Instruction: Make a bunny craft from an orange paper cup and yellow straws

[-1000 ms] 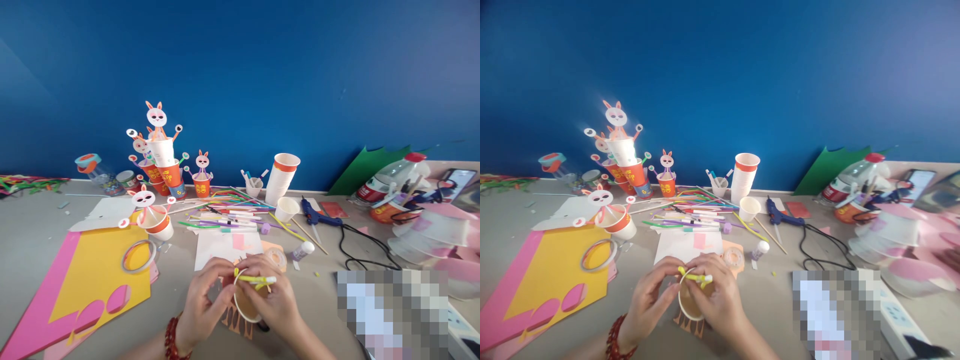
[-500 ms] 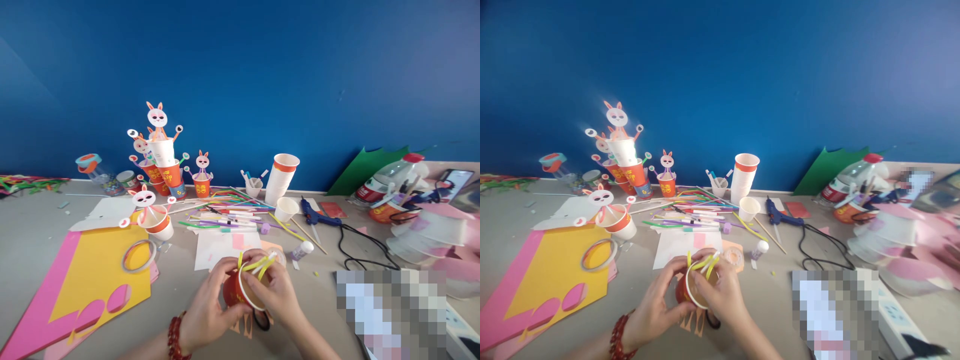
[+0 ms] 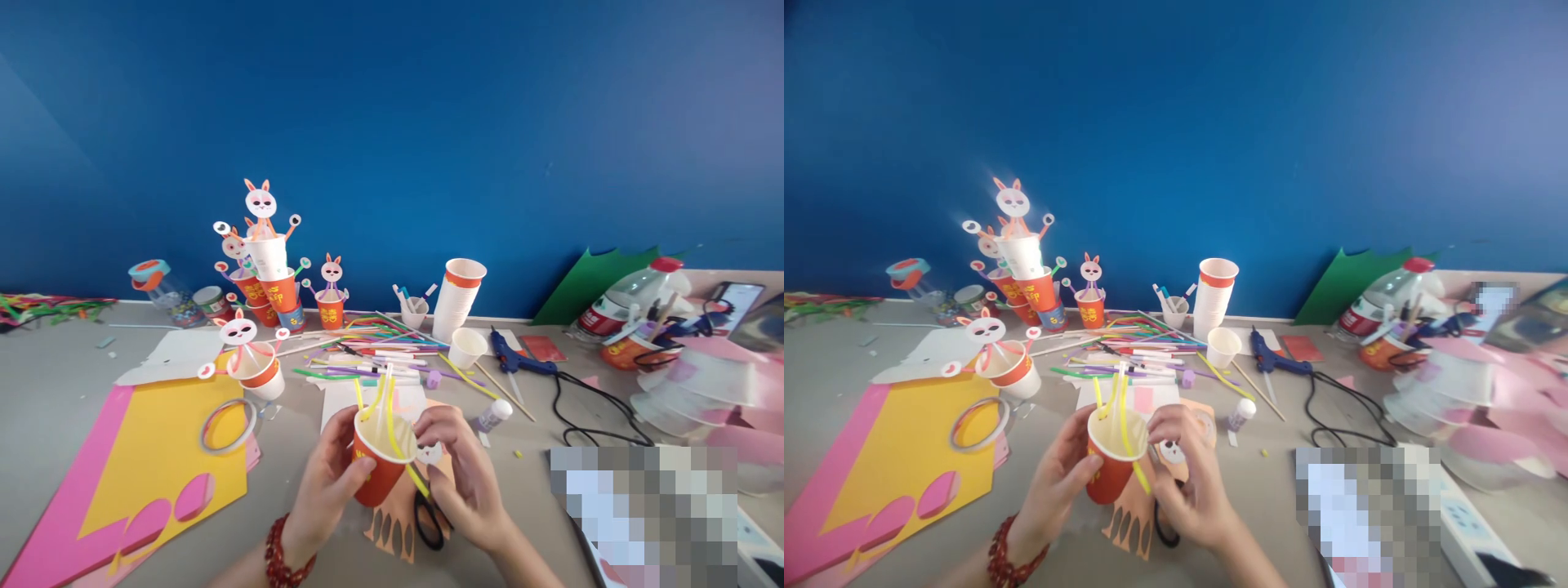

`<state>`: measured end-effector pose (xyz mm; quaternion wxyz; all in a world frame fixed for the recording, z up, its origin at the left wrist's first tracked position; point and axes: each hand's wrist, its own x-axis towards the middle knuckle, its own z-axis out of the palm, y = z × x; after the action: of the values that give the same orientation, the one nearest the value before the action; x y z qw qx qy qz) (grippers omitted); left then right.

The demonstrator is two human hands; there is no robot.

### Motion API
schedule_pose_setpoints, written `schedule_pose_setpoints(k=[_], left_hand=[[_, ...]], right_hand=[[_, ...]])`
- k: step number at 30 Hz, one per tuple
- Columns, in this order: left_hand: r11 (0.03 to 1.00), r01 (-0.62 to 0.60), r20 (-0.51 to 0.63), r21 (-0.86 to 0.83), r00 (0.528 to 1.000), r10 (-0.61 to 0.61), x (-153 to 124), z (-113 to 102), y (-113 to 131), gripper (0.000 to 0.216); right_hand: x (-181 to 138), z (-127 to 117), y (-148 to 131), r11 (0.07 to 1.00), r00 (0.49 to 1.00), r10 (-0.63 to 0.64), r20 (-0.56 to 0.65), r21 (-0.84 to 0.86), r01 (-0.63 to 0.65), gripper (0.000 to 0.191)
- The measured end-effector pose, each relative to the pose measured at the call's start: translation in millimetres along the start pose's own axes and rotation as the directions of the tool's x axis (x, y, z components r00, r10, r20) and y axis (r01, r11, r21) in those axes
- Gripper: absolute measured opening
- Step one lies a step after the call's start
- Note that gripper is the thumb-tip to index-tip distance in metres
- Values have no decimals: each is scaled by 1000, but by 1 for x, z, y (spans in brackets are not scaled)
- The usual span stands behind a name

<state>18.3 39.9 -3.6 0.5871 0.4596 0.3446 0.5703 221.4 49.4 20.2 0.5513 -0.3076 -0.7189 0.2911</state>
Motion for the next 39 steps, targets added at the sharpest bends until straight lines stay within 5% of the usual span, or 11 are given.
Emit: schedule_pose_setpoints(k=[5,12,19,25,31,39], left_hand=[[1000,14,-39,-27,999,-15,-1,-4,2,47],[999,-26,-73,-22,997,24,-2,-4,0,49],[996,-84,-68,19,994,85,-4,-6,2,49],[996,-75,-69,42,995,78,-5,-5,0,51],[997,-75,-67,36,995,77,-5,-4,1,50],[996,-82,-66,41,994,84,-6,-5,0,52]], right_hand=[[0,6,-1,946,977,-213,16,-248,210,36],[6,1,-6,880,919,-388,71,-269,392,35],[4,1,-13,940,953,-300,-47,-182,287,34],[3,2,-8,956,967,-253,-14,-157,248,40],[9,0,-9,919,941,-331,69,-202,338,40],[2,1,-5,975,981,-184,69,-116,191,41]])
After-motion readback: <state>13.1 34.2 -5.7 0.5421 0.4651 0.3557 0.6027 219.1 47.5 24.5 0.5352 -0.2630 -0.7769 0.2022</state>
